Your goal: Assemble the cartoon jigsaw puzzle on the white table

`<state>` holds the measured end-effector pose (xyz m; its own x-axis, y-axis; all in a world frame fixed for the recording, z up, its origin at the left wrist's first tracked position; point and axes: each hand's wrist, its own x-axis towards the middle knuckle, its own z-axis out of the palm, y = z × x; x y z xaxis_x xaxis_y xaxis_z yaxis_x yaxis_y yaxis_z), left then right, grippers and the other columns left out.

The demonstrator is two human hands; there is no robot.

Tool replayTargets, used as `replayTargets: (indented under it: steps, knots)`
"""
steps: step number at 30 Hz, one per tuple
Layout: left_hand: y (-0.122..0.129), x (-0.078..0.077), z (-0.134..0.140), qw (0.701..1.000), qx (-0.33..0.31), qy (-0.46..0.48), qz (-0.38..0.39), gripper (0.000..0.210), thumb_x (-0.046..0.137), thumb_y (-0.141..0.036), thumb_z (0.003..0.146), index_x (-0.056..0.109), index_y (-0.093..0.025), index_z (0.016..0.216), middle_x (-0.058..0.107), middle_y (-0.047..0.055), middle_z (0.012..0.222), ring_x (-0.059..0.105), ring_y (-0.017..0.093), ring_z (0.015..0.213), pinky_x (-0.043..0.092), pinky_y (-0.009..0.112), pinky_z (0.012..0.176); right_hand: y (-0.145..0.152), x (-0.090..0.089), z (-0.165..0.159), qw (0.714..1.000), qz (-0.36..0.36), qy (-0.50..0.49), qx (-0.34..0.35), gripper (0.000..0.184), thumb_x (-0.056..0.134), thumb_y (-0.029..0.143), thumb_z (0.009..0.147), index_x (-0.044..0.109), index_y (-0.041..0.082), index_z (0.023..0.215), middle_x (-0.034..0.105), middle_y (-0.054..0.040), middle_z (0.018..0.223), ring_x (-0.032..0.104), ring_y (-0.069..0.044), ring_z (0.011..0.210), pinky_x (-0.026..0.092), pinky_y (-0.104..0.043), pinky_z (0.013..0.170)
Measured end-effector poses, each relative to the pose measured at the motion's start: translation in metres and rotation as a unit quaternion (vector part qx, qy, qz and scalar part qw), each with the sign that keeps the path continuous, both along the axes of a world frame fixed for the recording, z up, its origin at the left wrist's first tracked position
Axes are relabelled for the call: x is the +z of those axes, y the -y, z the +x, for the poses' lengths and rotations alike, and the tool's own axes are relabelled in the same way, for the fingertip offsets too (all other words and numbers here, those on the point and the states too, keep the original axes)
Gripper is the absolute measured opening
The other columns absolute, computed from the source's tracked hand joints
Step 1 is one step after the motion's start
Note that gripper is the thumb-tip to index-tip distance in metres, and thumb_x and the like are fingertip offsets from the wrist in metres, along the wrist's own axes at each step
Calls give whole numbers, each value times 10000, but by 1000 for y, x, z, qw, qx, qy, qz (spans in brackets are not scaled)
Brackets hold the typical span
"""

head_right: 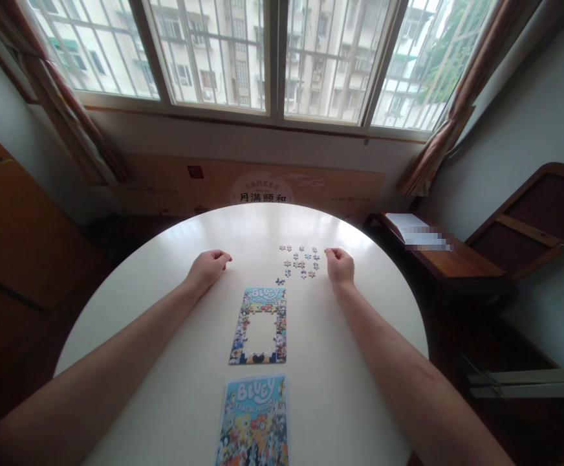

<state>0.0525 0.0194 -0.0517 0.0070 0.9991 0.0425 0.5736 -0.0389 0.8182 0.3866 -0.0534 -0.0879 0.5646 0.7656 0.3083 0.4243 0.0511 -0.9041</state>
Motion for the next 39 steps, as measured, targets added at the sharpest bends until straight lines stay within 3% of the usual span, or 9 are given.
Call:
replayTargets:
  steps: [6, 12, 17, 22, 27, 32, 35, 39]
  knots:
    - [8, -6, -4, 997, -43, -26, 50, 275, 544, -416, 782, 709, -197, 803, 618, 5, 648, 548, 173, 598, 385, 291, 585, 2, 8, -14, 982, -23, 189, 7, 284, 602, 364, 835, 805, 206, 956, 706, -92, 904, 653, -260, 851, 534, -399, 792]
    - [8, -5, -10, 994, -94, -39, 27, 288, 544, -446, 788, 700, -204, 808, 604, -9, 598, 522, 158, 482, 378, 295, 526, 5, 12, -26, 942, -21, 331, 55, 247, 608, 272, 886, 821, 247, 1010, 658, -111, 1288, 539, -327, 1237, 422, -493, 1091]
    - [14, 1, -8, 989, -119, -80, 41, 299, 521, -446, 808, 698, -204, 805, 634, 4, 621, 563, 171, 535, 407, 307, 586, 1, 0, -19, 928, -44, 367, 39, 237, 623, 252, 889, 818, 232, 1023, 569, -123, 1457, 396, -371, 1434, 342, -574, 1160]
    - [19, 6, -6, 983, -129, -119, 52, 327, 504, -464, 826, 713, -211, 822, 665, 13, 668, 600, 196, 638, 413, 313, 636, 1, -3, -18, 927, -45, 371, 33, 277, 581, 198, 884, 809, 235, 1036, 568, -102, 1467, 352, -349, 1479, 309, -560, 1194]
    - [20, 8, -8, 982, -133, -126, 46, 324, 497, -455, 837, 713, -213, 831, 656, 8, 655, 591, 195, 619, 407, 313, 626, 1, -2, -21, 938, -35, 343, 27, 294, 556, 208, 878, 796, 231, 1045, 574, -116, 1458, 330, -362, 1492, 276, -626, 1185]
    - [19, 6, -8, 982, -139, -116, 53, 303, 516, -448, 838, 709, -216, 808, 687, 20, 684, 616, 206, 643, 422, 319, 641, 5, 6, -12, 962, 69, 266, -3, 357, 473, 170, 879, 773, 201, 1069, 620, -128, 1401, 383, -314, 1473, 315, -578, 1188]
    - [19, 5, -9, 983, -139, -108, 55, 290, 527, -446, 832, 703, -218, 793, 694, 24, 685, 621, 210, 636, 424, 321, 634, 9, 13, -2, 970, 116, 212, -37, 328, 485, 232, 899, 768, 206, 1064, 636, -120, 1381, 429, -302, 1443, 339, -557, 1182]
    - [19, 5, -9, 983, -137, -109, 55, 292, 527, -450, 827, 700, -219, 783, 683, 21, 660, 613, 210, 621, 421, 321, 629, 15, 24, 13, 974, 119, 186, -58, 346, 486, 365, 940, 785, 195, 967, 669, -128, 1327, 498, -318, 1373, 369, -542, 1156]
